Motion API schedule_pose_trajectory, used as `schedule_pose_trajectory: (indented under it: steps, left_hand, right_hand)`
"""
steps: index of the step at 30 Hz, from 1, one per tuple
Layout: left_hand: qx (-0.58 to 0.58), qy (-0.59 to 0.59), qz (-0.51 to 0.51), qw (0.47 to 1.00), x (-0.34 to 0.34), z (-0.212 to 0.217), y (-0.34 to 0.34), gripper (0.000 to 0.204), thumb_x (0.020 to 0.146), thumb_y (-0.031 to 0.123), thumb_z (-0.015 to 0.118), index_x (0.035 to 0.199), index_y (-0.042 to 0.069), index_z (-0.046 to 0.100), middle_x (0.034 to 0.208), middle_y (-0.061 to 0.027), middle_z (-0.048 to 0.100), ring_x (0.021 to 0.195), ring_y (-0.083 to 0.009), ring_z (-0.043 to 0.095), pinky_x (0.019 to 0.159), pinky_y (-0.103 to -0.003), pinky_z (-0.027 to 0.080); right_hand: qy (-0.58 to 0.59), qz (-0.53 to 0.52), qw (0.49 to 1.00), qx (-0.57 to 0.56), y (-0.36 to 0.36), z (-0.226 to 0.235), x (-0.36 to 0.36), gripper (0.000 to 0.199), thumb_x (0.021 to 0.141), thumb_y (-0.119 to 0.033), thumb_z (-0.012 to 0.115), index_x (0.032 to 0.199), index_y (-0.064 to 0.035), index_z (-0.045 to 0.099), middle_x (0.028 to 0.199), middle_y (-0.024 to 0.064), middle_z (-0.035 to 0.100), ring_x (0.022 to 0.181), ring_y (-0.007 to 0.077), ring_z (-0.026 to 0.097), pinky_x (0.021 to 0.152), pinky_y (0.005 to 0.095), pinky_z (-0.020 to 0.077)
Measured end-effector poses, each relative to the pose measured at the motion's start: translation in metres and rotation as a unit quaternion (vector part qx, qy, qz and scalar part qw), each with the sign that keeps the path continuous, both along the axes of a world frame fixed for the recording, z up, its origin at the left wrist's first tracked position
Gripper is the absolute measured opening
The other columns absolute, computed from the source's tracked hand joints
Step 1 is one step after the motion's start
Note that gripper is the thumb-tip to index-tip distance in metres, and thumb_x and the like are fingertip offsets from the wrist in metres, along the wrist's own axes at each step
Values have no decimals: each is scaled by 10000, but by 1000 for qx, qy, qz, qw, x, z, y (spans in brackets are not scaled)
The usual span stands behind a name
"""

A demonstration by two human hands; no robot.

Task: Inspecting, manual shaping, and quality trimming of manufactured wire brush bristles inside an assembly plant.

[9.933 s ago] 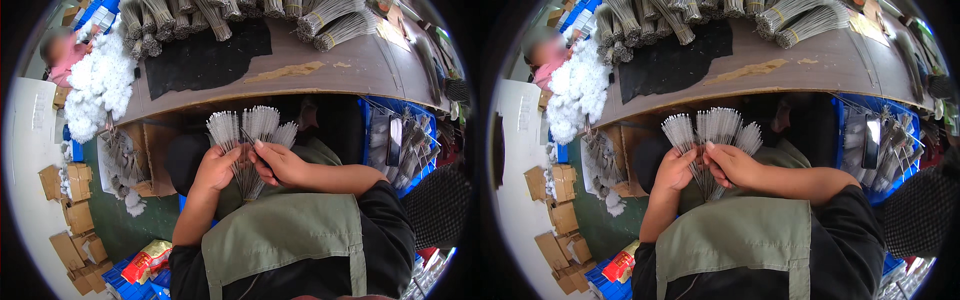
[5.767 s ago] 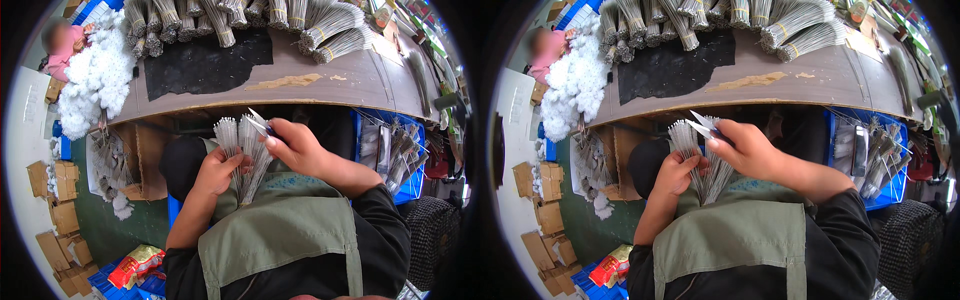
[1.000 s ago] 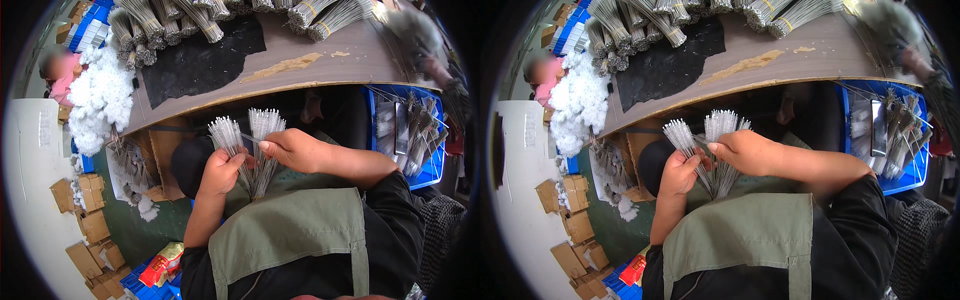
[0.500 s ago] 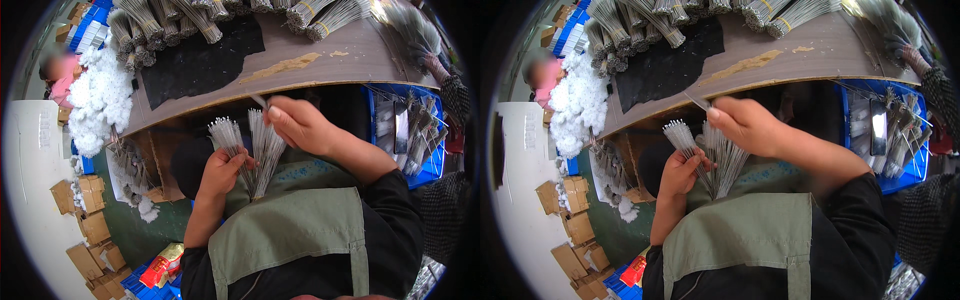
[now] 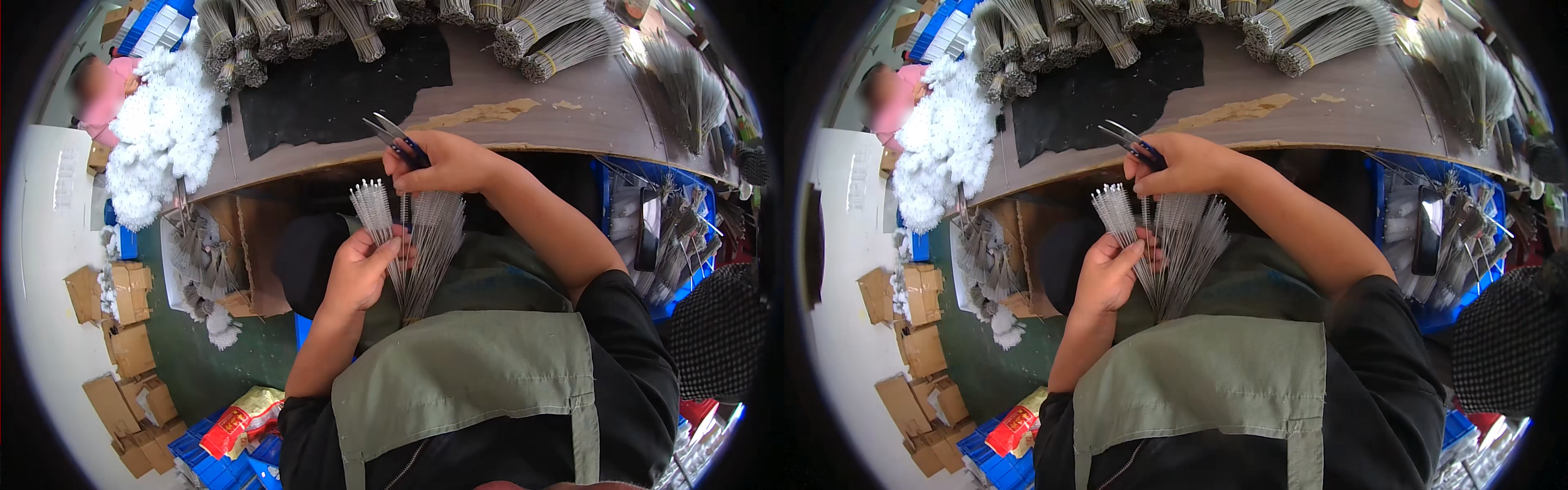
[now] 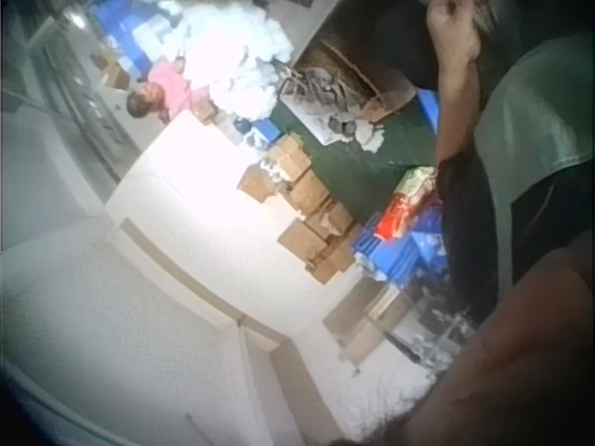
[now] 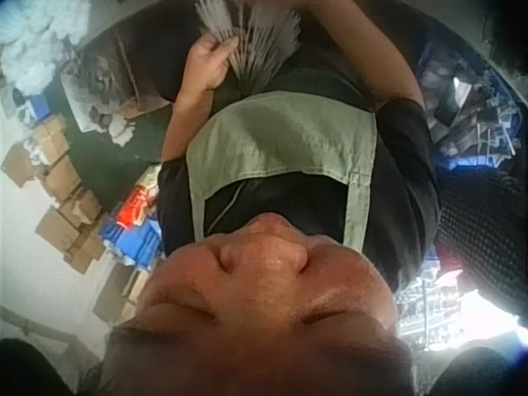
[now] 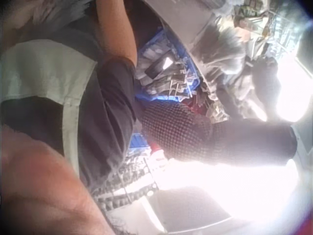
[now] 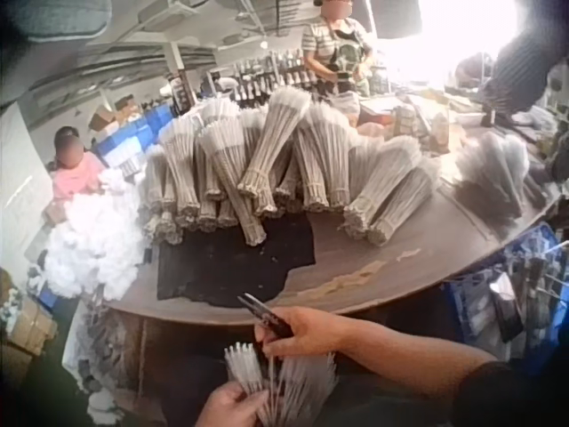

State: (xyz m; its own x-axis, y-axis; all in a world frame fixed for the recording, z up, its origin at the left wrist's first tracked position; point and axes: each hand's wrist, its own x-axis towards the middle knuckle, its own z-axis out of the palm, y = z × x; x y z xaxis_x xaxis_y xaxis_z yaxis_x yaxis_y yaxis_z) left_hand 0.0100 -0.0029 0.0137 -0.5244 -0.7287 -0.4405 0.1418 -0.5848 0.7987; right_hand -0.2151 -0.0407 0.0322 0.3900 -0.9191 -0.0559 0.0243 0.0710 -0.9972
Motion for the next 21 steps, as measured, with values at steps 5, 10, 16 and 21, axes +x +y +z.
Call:
schedule_pose_trajectory:
  steps: [5,10,16,21]
  left_hand:
    - [-26,-8,-9,1000,0,-3,0,166,865,13,560,1031,8,541,907,-86,600,818,-210,618,716,-364,530]
    - [-41,-4,-10,999,2,-6,0,159,856,-4,564,1010,16,532,895,-85,596,797,-206,624,690,-347,530]
    - [-52,-3,-14,999,3,-6,0,140,844,-26,565,956,34,506,874,-78,584,784,-209,628,683,-351,533]
    - [-42,-4,-10,999,2,-9,0,141,835,-38,575,936,29,504,864,-60,567,788,-192,617,710,-369,553]
  right_hand:
    - [-64,-16,997,29,-1,-7,1,244,759,-59,708,951,-29,562,806,27,595,721,109,593,650,240,482]
    - [-114,-12,993,42,-2,-9,3,254,736,-34,728,931,-17,566,768,32,606,670,109,589,620,236,487]
    - [-116,-8,993,14,1,-9,3,249,743,-17,722,940,-24,569,782,6,603,708,91,588,663,226,475]
    - [-113,-31,992,-45,3,-6,10,222,751,-71,729,919,-27,591,764,6,605,738,96,578,706,240,471]
